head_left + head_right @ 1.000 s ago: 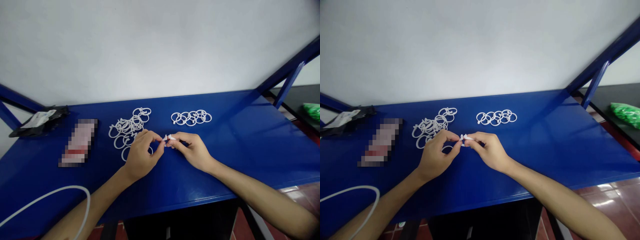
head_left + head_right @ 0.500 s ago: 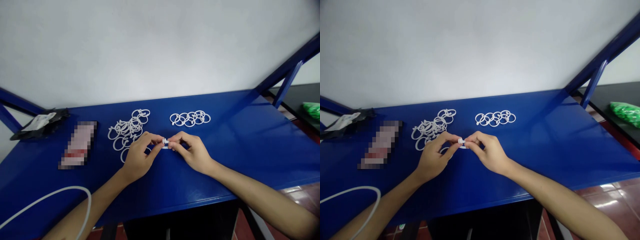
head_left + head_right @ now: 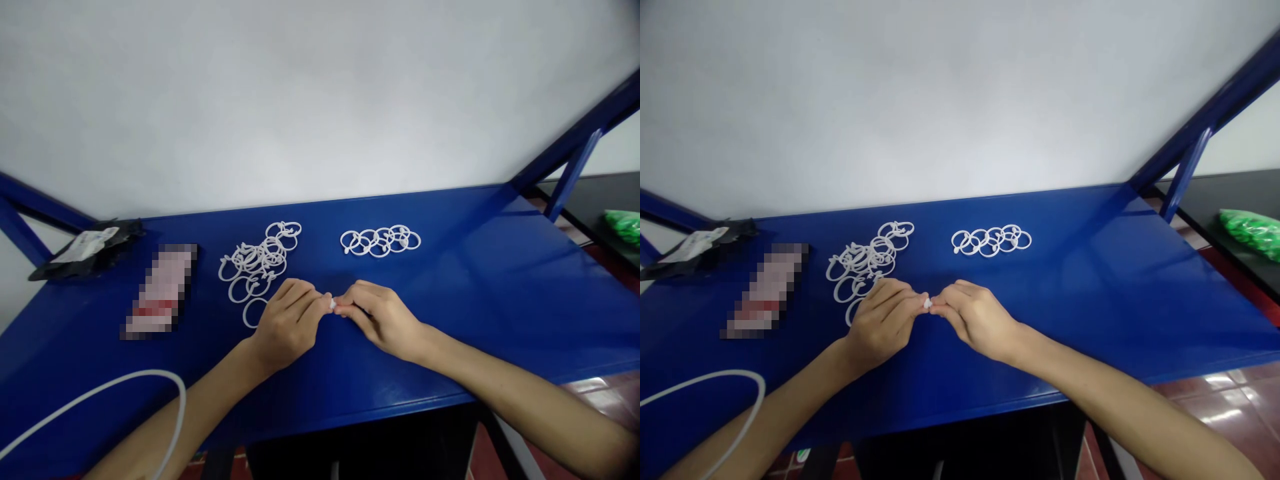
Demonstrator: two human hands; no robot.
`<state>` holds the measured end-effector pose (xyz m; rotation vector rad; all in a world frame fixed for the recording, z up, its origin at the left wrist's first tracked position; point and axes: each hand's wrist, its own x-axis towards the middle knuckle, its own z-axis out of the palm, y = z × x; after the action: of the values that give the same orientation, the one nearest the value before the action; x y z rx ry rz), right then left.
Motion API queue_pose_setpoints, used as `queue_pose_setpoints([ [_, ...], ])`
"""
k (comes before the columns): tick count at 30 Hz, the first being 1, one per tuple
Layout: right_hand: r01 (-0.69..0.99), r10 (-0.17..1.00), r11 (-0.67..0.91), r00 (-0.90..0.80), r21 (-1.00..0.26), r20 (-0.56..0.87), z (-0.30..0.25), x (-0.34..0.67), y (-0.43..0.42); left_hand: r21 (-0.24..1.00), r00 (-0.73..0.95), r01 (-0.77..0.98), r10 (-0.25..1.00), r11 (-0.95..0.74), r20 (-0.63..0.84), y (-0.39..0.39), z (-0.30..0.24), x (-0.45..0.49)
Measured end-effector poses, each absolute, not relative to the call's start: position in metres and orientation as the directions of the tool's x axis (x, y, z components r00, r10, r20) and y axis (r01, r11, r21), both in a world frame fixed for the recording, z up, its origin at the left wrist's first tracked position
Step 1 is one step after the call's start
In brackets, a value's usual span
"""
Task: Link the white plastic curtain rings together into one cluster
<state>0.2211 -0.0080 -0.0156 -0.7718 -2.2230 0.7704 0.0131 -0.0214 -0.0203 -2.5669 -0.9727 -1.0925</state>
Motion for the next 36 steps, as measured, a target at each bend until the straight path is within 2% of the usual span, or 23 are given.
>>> queue_pose_setpoints([
  [5,0.369,0.717,0.659,-0.570,-0.656,0.401,-0.015,0.220,0.000,0.031,0.583,0.674,0.558,-0.738,0.591,-0.014,-0.009,0.005],
  [8,0.502,0.738,0.673,-0.506,-0.543,0.447,-0.012,0.222,0.019,0.015,0.607,0.727,0.654,-0.686,0.452,-0.008,0.004,-0.012],
  [12,0.697,0.762,0.638,-0.514,-0.326,0.394,-0.009,0.229,0.057,0.183,0.586,0.751,0.767,-0.635,0.261,0.000,0.013,-0.035],
  [14,0.712,0.757,0.643,-0.537,-0.281,0.373,-0.008,0.231,0.074,0.278,0.600,0.730,0.781,-0.624,0.175,0.001,0.015,-0.041],
  [17,0.701,0.736,0.667,-0.566,-0.253,0.372,-0.009,0.230,0.091,0.356,0.628,0.703,0.773,-0.616,0.096,0.001,0.015,-0.041],
  [21,0.726,0.725,0.665,-0.570,-0.177,0.386,-0.013,0.225,0.101,0.387,0.640,0.692,0.766,-0.610,0.063,0.002,0.009,-0.038],
  [27,0.774,0.748,0.619,-0.529,-0.132,0.401,-0.016,0.220,0.104,0.332,0.647,0.712,0.762,-0.619,0.034,0.002,0.003,-0.034],
  [32,0.777,0.747,0.610,-0.500,-0.153,0.438,-0.013,0.219,0.099,0.322,0.665,0.697,0.745,-0.641,0.043,0.001,0.003,-0.031],
  [36,0.761,0.742,0.618,-0.480,-0.200,0.467,-0.008,0.222,0.076,0.362,0.624,0.701,0.774,-0.614,0.103,0.001,0.003,-0.028],
])
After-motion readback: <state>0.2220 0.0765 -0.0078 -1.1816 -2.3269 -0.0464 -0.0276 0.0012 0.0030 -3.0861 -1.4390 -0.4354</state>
